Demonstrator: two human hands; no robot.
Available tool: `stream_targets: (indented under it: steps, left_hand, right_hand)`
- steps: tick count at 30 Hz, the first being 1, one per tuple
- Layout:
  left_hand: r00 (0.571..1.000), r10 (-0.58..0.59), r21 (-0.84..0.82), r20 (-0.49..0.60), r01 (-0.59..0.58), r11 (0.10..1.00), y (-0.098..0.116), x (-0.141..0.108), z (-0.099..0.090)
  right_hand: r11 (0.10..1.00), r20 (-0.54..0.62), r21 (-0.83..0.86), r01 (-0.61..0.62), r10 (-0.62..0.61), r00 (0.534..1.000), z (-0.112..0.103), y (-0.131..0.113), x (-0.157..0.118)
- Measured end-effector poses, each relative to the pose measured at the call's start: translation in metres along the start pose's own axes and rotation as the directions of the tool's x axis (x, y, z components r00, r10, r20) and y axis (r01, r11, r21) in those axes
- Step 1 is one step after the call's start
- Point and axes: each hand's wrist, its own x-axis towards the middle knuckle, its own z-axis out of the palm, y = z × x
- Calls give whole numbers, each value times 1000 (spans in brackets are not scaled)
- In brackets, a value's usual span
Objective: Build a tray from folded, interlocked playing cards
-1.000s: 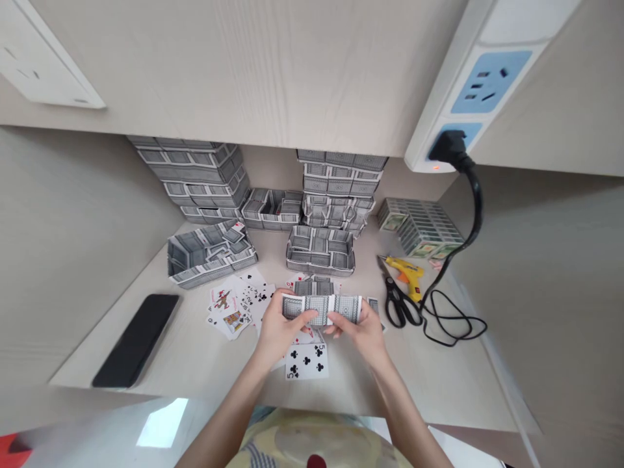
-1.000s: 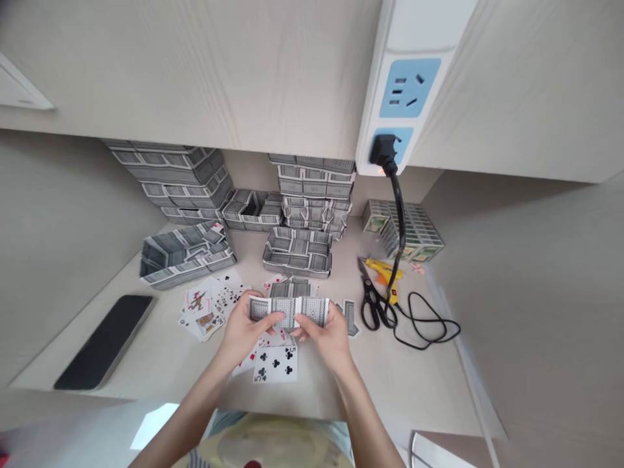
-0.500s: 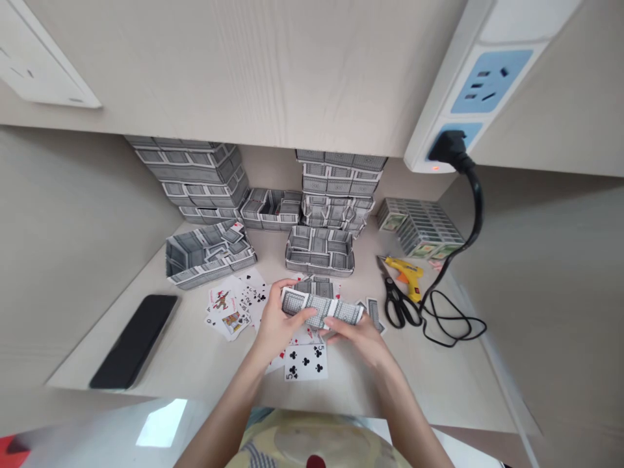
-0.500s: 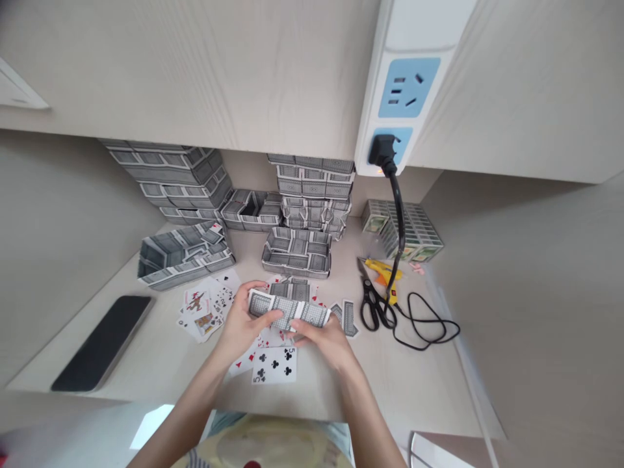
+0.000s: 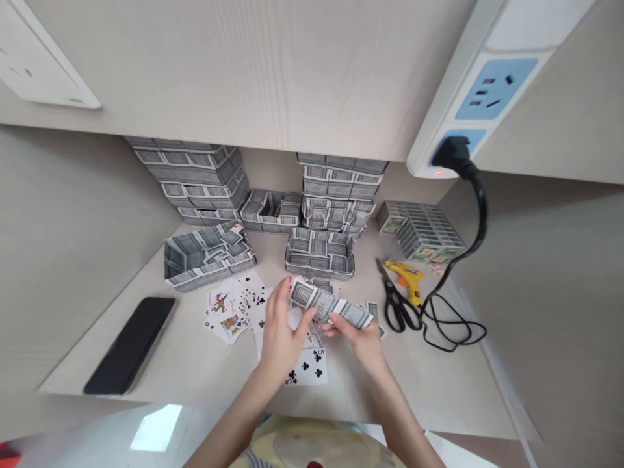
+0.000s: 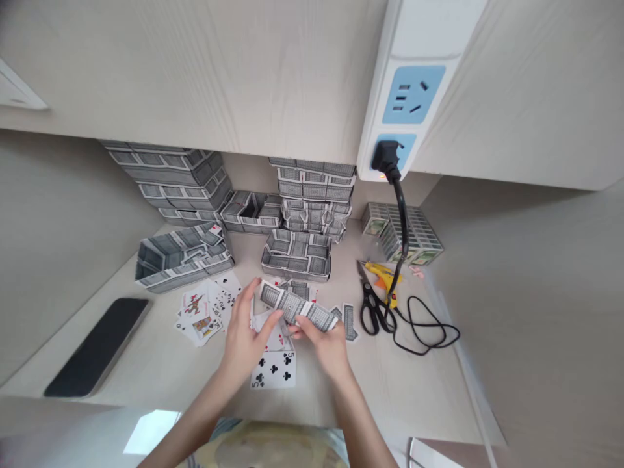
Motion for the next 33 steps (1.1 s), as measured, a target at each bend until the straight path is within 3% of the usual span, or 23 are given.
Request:
stream_targets:
  steps: [5, 10, 16, 21, 26, 29, 33]
  left_hand:
    - [990, 6, -90, 141, 7, 996, 3, -10, 3]
    - [983, -58, -246, 173, 101, 964, -1, -12, 1]
    - [965, -173, -290, 198, 226, 930, 6, -12, -7]
    - [972, -162, -298, 171, 207, 932, 12, -18, -7]
    - [981, -178, -173, 72, 188, 967, 2, -25, -4]
    - [991, -124, -127, 50, 129, 983, -2, -25, -6]
    - [993, -113, -116, 34, 116, 986, -4, -25, -9]
  right_hand:
    - [990, 53, -82, 116, -112, 992, 9, 1, -6]
    - [987, 140, -124, 99, -81, 987, 8, -6, -11]
    - [980, 201, -172, 103, -68, 977, 2, -15, -8]
    - [985, 226, -149, 87, -52, 973, -1, -13, -6]
    - [987, 288, -151, 57, -11, 957, -4, -13, -11]
    - [986, 307, -158, 46, 4, 952, -5, -14, -15]
    - [993, 383, -109, -42, 81, 920, -3, -12, -18]
